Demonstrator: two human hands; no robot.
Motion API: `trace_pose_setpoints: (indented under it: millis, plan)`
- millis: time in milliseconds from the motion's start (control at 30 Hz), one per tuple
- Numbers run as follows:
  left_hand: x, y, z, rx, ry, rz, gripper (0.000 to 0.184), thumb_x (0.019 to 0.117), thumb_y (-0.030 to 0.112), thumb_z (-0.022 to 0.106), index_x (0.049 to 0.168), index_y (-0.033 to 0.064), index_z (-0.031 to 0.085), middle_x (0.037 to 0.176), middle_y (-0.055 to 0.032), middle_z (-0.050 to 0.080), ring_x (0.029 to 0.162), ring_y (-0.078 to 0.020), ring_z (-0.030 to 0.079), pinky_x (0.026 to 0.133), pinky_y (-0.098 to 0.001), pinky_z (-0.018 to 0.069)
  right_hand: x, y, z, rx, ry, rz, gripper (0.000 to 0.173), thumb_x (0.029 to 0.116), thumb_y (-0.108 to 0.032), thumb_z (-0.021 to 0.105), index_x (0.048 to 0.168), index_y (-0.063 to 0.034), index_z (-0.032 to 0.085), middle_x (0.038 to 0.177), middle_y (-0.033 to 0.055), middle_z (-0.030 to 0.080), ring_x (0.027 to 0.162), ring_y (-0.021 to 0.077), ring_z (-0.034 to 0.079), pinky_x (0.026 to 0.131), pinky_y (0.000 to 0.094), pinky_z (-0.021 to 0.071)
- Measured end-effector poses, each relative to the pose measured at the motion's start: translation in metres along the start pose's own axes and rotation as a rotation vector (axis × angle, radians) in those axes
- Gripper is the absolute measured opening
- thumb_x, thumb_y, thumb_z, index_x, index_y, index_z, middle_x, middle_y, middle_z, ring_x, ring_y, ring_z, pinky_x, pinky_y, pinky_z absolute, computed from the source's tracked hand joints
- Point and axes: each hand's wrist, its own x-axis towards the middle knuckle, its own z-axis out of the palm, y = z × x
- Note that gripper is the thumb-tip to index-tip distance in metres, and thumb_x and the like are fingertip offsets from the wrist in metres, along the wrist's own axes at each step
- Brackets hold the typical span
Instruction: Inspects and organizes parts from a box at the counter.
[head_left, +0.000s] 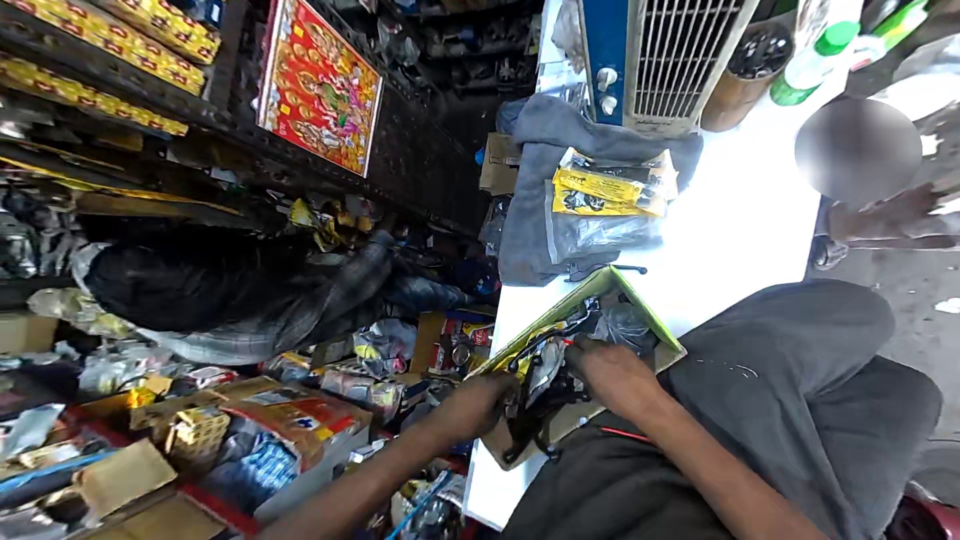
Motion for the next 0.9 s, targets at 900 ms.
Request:
trace_pose_setpoints:
  millis: [900]
  plan:
    - [0.010, -0.002, -0.012, -0.762, -0.237, -0.058, 0.028, 0.1097, 0.015, 0.041, 0.128, 0.0039, 0.059, 0.108, -0.0065, 0.073, 0.095, -0.0135, 0.070, 0.088, -0.0341, 0.0568, -0.002, 0.013, -0.002, 0.281, 0.208, 0.018, 0.021, 0.1010, -0.032, 0.063, 0.109, -0.0147, 0.070, 0.104, 0.0051, 0.069, 0.087, 0.0222, 0.070, 0.077, 0.0468, 0.0603]
